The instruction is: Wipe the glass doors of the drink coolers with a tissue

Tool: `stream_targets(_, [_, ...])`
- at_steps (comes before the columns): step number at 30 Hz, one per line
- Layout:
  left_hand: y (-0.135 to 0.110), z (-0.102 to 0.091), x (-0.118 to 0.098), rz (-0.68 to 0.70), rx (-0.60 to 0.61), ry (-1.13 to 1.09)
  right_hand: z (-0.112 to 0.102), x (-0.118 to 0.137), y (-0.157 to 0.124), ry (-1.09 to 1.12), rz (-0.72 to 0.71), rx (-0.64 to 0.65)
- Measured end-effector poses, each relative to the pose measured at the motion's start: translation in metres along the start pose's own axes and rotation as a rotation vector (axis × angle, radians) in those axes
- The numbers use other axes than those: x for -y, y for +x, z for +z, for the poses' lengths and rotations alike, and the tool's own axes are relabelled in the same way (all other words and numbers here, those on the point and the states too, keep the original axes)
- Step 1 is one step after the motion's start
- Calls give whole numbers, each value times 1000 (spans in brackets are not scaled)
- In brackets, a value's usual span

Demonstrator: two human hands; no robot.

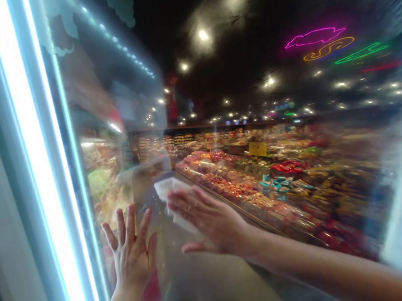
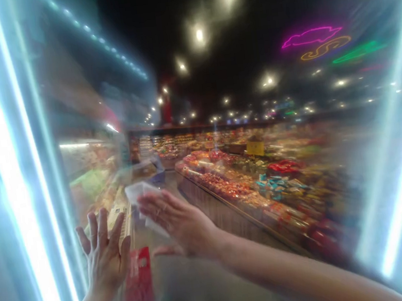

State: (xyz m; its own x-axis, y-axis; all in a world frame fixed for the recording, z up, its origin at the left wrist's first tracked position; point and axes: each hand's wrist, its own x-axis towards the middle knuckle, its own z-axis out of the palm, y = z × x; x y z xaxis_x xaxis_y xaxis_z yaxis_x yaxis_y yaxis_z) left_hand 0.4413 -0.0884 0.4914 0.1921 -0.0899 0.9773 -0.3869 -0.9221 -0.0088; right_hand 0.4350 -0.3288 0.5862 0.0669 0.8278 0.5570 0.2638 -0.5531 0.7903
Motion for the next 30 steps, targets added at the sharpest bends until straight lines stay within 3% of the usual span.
stream_targets(3, [1,0,0,16,-1,-8,-18,-52,39,28,220,-45])
stream_targets(6, [3,0,-2,11,-12,-41,-23,-59,55,9,306,-53])
stream_targets(8, [2,0,-2,15,-13,-54,-15,-33,49,4,241,-42])
stream_targets(12, [-3,3,3,35,-29,-63,11,45,16,-3,29,6])
stream_targets(15, [-10,5,7,37,-40,-63,19,66,2,-14,-59,32])
stream_targets(18, [-14,5,8,31,-14,-55,12,36,13,-2,-10,16])
stream_targets(22, [-16,3,4,19,-29,-59,-12,-33,48,-4,263,-50])
stream_targets(25, [-16,1,2,20,-31,-64,-21,-50,62,-17,370,-90])
stream_targets(27, [-17,1,3,29,-28,-69,-17,-34,57,-8,353,-79])
stream_targets(30, [-20,3,5,37,-21,-52,-1,20,31,5,223,-15])
